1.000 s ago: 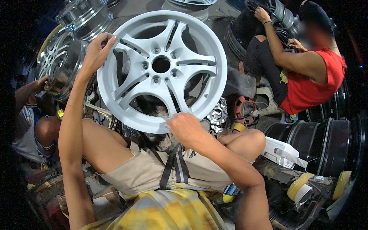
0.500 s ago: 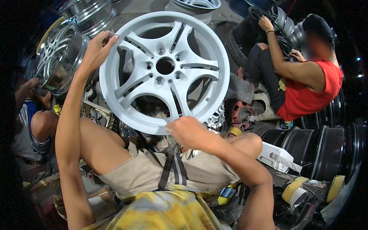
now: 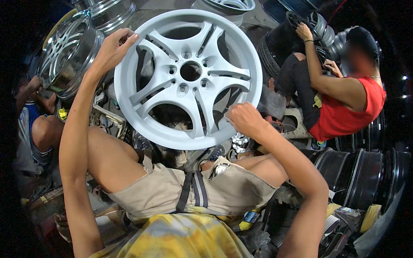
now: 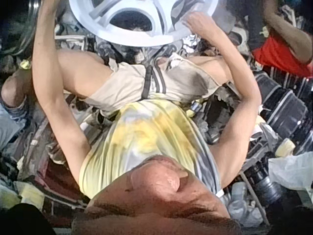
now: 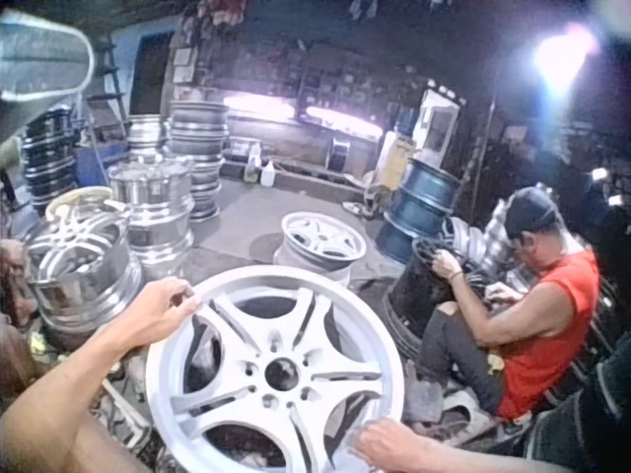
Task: The person scrubs a silver car wheel rim with a purple sponge, focusing on the spokes and inner barrel. The person rotates the rim to access different areas and continues scrubbing the surface.
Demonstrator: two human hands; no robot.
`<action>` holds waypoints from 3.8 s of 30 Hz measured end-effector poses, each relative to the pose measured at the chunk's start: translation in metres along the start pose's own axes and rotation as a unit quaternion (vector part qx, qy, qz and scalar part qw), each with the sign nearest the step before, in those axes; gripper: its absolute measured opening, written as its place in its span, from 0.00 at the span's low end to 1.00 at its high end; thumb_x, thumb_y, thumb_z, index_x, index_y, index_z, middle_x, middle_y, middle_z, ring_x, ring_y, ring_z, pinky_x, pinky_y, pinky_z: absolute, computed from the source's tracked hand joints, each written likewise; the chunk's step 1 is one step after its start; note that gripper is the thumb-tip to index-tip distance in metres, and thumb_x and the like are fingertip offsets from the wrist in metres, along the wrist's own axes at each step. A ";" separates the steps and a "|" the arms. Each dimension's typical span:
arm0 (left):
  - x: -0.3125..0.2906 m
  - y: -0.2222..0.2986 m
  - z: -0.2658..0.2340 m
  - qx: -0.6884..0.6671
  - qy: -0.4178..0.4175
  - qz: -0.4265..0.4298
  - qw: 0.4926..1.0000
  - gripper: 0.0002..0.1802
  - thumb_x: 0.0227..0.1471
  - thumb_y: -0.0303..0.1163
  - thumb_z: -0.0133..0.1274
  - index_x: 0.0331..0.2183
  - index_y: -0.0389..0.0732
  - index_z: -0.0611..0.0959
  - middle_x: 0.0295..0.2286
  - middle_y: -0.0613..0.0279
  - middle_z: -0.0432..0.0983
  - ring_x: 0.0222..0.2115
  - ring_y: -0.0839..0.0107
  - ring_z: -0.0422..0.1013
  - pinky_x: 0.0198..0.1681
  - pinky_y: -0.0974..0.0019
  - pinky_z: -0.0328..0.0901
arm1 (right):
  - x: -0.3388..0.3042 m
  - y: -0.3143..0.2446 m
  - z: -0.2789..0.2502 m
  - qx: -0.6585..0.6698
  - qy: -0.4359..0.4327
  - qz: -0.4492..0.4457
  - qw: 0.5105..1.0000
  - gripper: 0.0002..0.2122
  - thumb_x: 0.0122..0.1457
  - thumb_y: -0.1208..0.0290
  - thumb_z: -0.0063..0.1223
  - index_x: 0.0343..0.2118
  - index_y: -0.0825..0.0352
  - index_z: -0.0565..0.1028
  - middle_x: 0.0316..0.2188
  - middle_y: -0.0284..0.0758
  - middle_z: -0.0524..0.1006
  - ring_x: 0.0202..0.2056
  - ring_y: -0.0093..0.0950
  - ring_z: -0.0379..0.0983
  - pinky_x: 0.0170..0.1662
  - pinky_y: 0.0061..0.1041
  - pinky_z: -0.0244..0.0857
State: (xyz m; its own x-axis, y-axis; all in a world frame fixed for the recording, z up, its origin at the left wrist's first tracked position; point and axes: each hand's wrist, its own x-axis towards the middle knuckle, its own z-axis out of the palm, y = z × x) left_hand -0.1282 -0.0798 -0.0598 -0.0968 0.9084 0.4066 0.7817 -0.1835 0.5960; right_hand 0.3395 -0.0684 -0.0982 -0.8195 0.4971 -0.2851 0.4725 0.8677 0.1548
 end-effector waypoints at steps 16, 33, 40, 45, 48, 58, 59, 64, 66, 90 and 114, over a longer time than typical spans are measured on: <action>-0.019 0.082 -0.007 -0.044 -0.112 0.046 0.992 0.17 0.65 0.38 0.56 0.41 0.29 0.82 0.30 0.52 0.78 0.32 0.66 0.72 0.41 0.61 0.69 | -0.002 -0.009 0.002 0.083 -0.092 -0.024 0.992 0.08 0.61 0.65 0.56 0.36 0.63 0.82 0.25 0.47 0.81 0.31 0.46 0.82 0.36 0.45 0.76; -0.021 0.061 -0.012 0.000 -0.142 -0.017 0.990 0.20 0.66 0.39 0.55 0.40 0.27 0.82 0.27 0.53 0.77 0.29 0.69 0.69 0.38 0.60 0.69 | -0.001 0.034 -0.024 -0.134 0.004 0.086 0.987 0.05 0.54 0.71 0.60 0.25 0.63 0.83 0.21 0.42 0.82 0.27 0.35 0.84 0.32 0.37 0.77; -0.019 0.048 -0.011 0.001 -0.135 -0.020 0.991 0.21 0.66 0.41 0.55 0.41 0.27 0.82 0.30 0.50 0.80 0.31 0.69 0.71 0.40 0.59 0.70 | -0.007 -0.031 -0.024 0.081 -0.081 -0.007 0.993 0.14 0.64 0.60 0.54 0.29 0.65 0.82 0.24 0.45 0.83 0.31 0.44 0.84 0.37 0.45 0.78; -0.016 0.046 -0.014 0.008 -0.115 -0.022 0.993 0.22 0.66 0.42 0.55 0.41 0.28 0.82 0.31 0.50 0.81 0.31 0.68 0.74 0.41 0.58 0.71 | 0.000 0.027 -0.031 -0.162 -0.014 0.083 0.983 0.07 0.58 0.70 0.56 0.26 0.60 0.83 0.26 0.38 0.83 0.32 0.36 0.84 0.33 0.35 0.76; -0.017 0.032 -0.015 0.007 -0.090 -0.013 0.996 0.22 0.66 0.43 0.55 0.40 0.29 0.83 0.30 0.51 0.80 0.31 0.68 0.74 0.40 0.59 0.71 | -0.003 -0.021 -0.027 -0.022 -0.105 0.031 0.994 0.09 0.58 0.72 0.55 0.25 0.65 0.83 0.28 0.40 0.85 0.34 0.40 0.84 0.38 0.43 0.77; -0.035 -0.003 -0.036 0.091 -0.030 -0.105 0.990 0.23 0.65 0.46 0.56 0.35 0.31 0.83 0.23 0.54 0.76 0.26 0.67 0.71 0.34 0.60 0.68 | -0.012 0.105 -0.029 0.335 0.235 0.313 0.857 0.16 0.72 0.63 0.46 0.49 0.65 0.84 0.22 0.37 0.81 0.21 0.23 0.76 0.31 0.29 0.71; -0.039 -0.012 -0.035 0.116 -0.038 -0.119 0.985 0.23 0.64 0.46 0.56 0.34 0.31 0.83 0.22 0.54 0.76 0.25 0.67 0.71 0.33 0.59 0.68 | -0.015 0.110 -0.021 0.331 0.268 0.356 0.832 0.16 0.72 0.62 0.46 0.49 0.65 0.83 0.20 0.36 0.80 0.20 0.24 0.75 0.30 0.29 0.70; -0.077 -0.018 -0.021 0.079 -0.154 -0.269 0.948 0.32 0.68 0.53 0.50 0.35 0.28 0.83 0.20 0.55 0.79 0.18 0.70 0.77 0.23 0.65 0.70 | -0.006 0.127 0.054 0.542 0.261 0.402 0.691 0.20 0.73 0.56 0.45 0.47 0.70 0.82 0.28 0.41 0.82 0.25 0.24 0.75 0.37 0.29 0.71; -0.098 -0.004 -0.014 -0.041 -0.212 -0.328 0.919 0.34 0.70 0.54 0.47 0.38 0.27 0.83 0.21 0.57 0.80 0.18 0.73 0.76 0.21 0.71 0.70 | 0.008 0.124 0.057 0.486 0.311 0.327 0.749 0.22 0.73 0.54 0.44 0.46 0.71 0.81 0.30 0.42 0.81 0.29 0.26 0.76 0.40 0.32 0.71; 0.079 -0.073 0.084 0.153 0.091 -0.050 0.983 0.22 0.59 0.42 0.60 0.47 0.36 0.85 0.42 0.42 0.82 0.46 0.42 0.77 0.52 0.48 0.69 | -0.061 -0.015 0.037 0.679 0.153 0.348 0.627 0.16 0.73 0.64 0.47 0.41 0.72 0.82 0.24 0.34 0.80 0.23 0.19 0.76 0.28 0.23 0.70; 0.009 0.032 0.059 0.140 -0.142 0.027 0.979 0.23 0.60 0.39 0.58 0.50 0.31 0.81 0.46 0.44 0.75 0.50 0.47 0.72 0.55 0.50 0.67 | 0.072 -0.009 -0.047 0.164 0.271 0.092 0.944 0.12 0.66 0.65 0.54 0.35 0.67 0.85 0.42 0.40 0.74 0.46 0.40 0.68 0.48 0.42 0.61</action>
State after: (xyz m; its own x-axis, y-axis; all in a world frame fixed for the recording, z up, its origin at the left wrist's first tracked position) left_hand -0.0676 -0.0554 -0.0775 0.0944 0.9754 0.1992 0.9232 -0.1607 0.3491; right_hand 0.2607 -0.0402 -0.0763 -0.7177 0.6470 0.2576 0.6246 0.7616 -0.1727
